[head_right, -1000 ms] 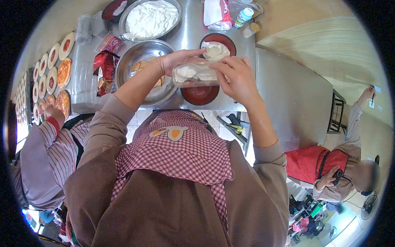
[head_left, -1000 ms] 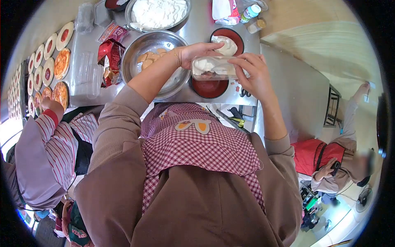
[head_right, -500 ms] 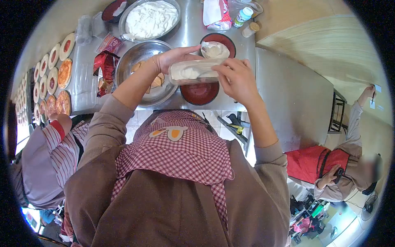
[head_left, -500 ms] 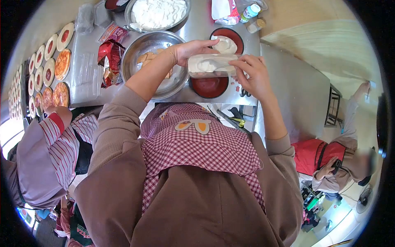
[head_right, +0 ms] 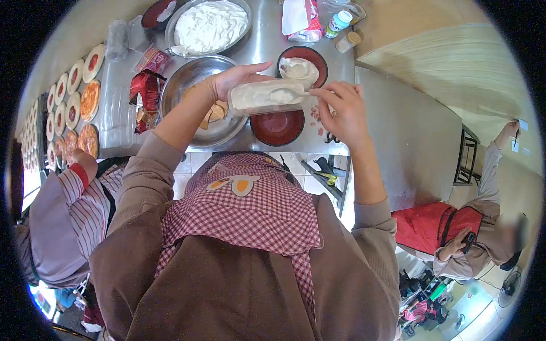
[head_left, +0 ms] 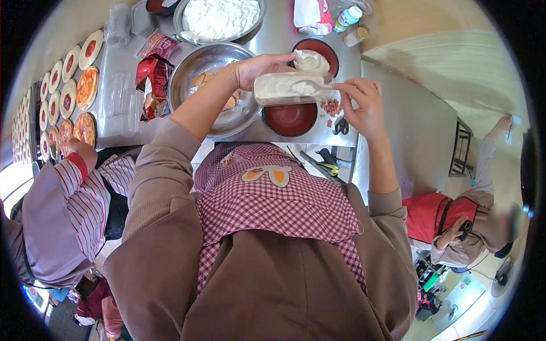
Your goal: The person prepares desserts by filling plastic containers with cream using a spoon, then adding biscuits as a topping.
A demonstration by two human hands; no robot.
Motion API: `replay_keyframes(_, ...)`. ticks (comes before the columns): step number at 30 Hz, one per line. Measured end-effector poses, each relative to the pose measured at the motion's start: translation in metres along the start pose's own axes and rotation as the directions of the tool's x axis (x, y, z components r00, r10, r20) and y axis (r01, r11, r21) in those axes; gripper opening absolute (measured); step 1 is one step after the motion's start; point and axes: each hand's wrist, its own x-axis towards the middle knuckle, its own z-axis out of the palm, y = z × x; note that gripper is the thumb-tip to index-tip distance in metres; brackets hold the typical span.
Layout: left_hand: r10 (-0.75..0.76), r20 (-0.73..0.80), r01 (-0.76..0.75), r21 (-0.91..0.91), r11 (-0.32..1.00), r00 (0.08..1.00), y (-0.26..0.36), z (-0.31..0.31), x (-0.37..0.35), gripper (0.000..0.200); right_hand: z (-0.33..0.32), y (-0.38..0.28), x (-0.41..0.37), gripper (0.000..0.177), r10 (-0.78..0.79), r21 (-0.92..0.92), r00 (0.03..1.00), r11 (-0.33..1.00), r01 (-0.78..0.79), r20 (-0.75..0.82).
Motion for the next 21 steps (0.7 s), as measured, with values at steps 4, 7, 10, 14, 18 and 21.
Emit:
replay_keyframes(4,-0.009,0.077,0.011,-0.013,1.0,0.997,-0.002,0.0,-0.001,0.076,0.007,-0.007,0.004,0.026,0.014,0.021,1.0,1.0,-0.014,-0.028)
replay_keyframes(7,-0.004,0.055,0.001,0.038,0.999,0.999,-0.003,-0.003,0.0,0.077,0.014,-0.012,0.005,0.026,-0.03,0.019,0.997,0.999,0.031,-0.067)
replay_keyframes(10,0.023,0.032,-0.024,0.025,0.999,0.999,-0.007,-0.01,-0.004,0.076,0.009,-0.006,-0.003,0.024,-0.018,0.019,0.997,1.0,0.019,-0.074)
replay_keyframes(14,0.088,-0.065,-0.084,0.062,0.994,0.994,-0.013,-0.018,-0.014,0.065,0.002,0.001,-0.016,0.018,0.317,0.308,0.943,0.911,-0.274,-0.098)
replay_keyframes(18,0.052,0.14,-0.059,0.043,0.997,0.989,-0.014,-0.019,-0.02,0.058,0.022,0.003,-0.023,0.016,0.592,0.664,0.806,0.591,-0.458,0.029)
replay_keyframes(21,0.246,0.031,-0.246,-0.004,0.969,0.969,-0.014,-0.021,-0.018,0.054,0.029,-0.003,-0.022,0.017,0.652,0.744,0.758,0.509,-0.433,-0.005)
